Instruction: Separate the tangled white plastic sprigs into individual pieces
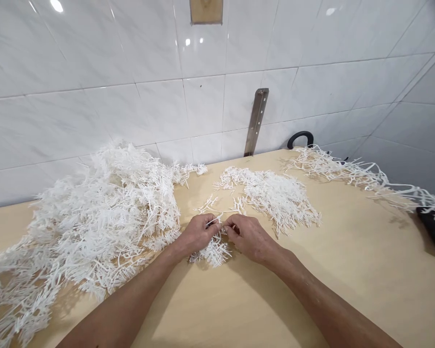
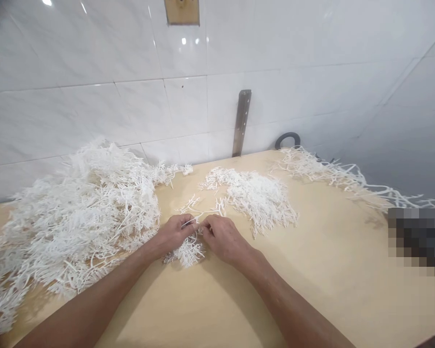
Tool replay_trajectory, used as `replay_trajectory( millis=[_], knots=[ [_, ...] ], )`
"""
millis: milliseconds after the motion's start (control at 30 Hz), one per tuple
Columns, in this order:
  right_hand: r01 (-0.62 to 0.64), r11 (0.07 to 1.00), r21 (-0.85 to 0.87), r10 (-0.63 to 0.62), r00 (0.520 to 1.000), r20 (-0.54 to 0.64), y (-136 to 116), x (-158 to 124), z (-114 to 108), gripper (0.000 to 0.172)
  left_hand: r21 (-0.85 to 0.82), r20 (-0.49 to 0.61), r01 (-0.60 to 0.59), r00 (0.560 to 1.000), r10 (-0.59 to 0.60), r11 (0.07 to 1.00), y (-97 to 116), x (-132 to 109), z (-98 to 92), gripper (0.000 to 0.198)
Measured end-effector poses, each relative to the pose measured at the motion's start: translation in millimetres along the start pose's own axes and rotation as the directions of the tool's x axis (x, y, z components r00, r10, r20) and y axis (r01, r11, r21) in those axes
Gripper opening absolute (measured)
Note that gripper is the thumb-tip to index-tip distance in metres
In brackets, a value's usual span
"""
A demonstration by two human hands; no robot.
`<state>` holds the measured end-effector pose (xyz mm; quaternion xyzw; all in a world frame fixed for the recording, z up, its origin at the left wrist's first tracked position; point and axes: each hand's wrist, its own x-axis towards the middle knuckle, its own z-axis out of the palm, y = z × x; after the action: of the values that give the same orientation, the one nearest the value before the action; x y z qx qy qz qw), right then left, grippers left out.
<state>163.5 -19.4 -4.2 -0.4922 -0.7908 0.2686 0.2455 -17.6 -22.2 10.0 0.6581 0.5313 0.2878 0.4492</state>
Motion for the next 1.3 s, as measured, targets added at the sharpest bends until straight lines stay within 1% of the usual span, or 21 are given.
replay_trajectory(
  millis=[167,300,367,433,500,567,633,700,767,867,967,1033,1100,1133,1167,1200,1233,1300],
  knots=[
    [-0.068,0.996,0.062,0.068,0.998,0.011,1.6,1.3,6.1,0.016,-0.013,0.017,-0.020,1.000,0.020,1.000,-0.7,0.2,-0.2,0.028],
    [-0.115,0.986,0.120,0.119,0.993,-0.024,3.0,2.9,16.0,0.011,-0.037,0.016,-0.038,0.999,0.039,0.999,-1.9,0.1,0.7,0.025],
    [-0.157,0.975,0.160,0.165,0.985,-0.042,4.7,3.8,20.0,0.007,-0.056,0.012,-0.045,0.999,0.046,0.997,-3.6,0.3,1.0,0.024],
    [-0.214,0.945,0.246,0.225,0.974,-0.017,6.8,4.5,21.4,0.006,-0.077,0.006,-0.060,0.998,0.060,0.995,-5.7,0.5,1.3,0.026],
    [-0.256,0.895,0.366,0.257,0.965,0.047,9.0,4.6,19.7,0.006,-0.101,-0.020,-0.060,0.998,0.058,0.993,-7.4,0.8,1.5,0.027],
    [-0.262,0.839,0.476,0.248,0.964,0.095,10.6,4.6,14.7,0.006,-0.117,-0.052,-0.046,0.998,0.040,0.992,-8.6,1.2,1.8,0.029],
    [-0.243,0.804,0.542,0.242,0.967,0.074,12.1,5.1,6.5,0.006,-0.126,-0.063,-0.036,0.998,0.029,0.991,-9.7,1.9,2.1,0.031],
    [-0.216,0.799,0.560,0.267,0.964,-0.009,14.6,6.3,-4.6,0.007,-0.135,-0.064,-0.040,0.997,0.032,0.990,-11.0,2.8,2.4,0.033],
    [-0.204,0.824,0.528,0.321,0.936,-0.140,19.4,7.4,-18.4,0.007,-0.141,-0.063,-0.038,0.998,0.030,0.989,-12.5,3.6,2.7,0.034],
    [-0.268,0.875,0.403,0.412,0.849,-0.332,31.8,7.5,-40.9,0.009,-0.146,-0.073,-0.027,0.997,0.016,0.989,-13.9,4.3,3.1,0.033],
    [-0.363,0.889,0.279,0.456,0.757,-0.468,46.1,6.3,-59.0,0.015,-0.152,-0.080,-0.011,0.997,-0.002,0.988,-12.9,4.1,3.3,0.030],
    [-0.394,0.904,0.164,0.415,0.718,-0.559,51.9,6.0,-65.1,0.021,-0.153,-0.079,0.004,0.997,-0.016,0.988,-11.1,3.3,3.2,0.029],
    [-0.373,0.927,0.039,0.304,0.686,-0.661,51.6,6.3,-65.1,0.026,-0.155,-0.081,0.016,0.996,-0.029,0.988,-9.1,2.4,3.2,0.028],
    [-0.338,0.941,-0.006,0.238,0.677,-0.696,48.7,6.5,-62.7,0.025,-0.157,-0.081,0.020,0.996,-0.033,0.987,-8.2,1.9,3.2,0.028],
    [-0.287,0.957,-0.033,0.180,0.681,-0.710,44.0,6.5,-59.0,0.023,-0.160,-0.081,0.023,0.996,-0.036,0.987,-7.5,1.6,3.2,0.029],
    [-0.223,0.974,-0.039,0.131,0.698,-0.704,38.0,6.2,-54.0,0.021,-0.165,-0.082,0.024,0.996,-0.038,0.986,-7.0,1.4,3.1,0.030],
    [-0.145,0.989,-0.022,0.095,0.746,-0.660,30.9,5.7,-48.1,0.019,-0.170,-0.082,0.023,0.996,-0.037,0.985,-6.7,1.3,3.0,0.031],
    [-0.008,0.999,0.049,0.033,0.849,-0.527,15.8,4.0,-34.7,0.022,-0.179,-0.083,0.012,0.996,-0.027,0.984,-6.7,1.7,2.4,0.033]
  ],
)
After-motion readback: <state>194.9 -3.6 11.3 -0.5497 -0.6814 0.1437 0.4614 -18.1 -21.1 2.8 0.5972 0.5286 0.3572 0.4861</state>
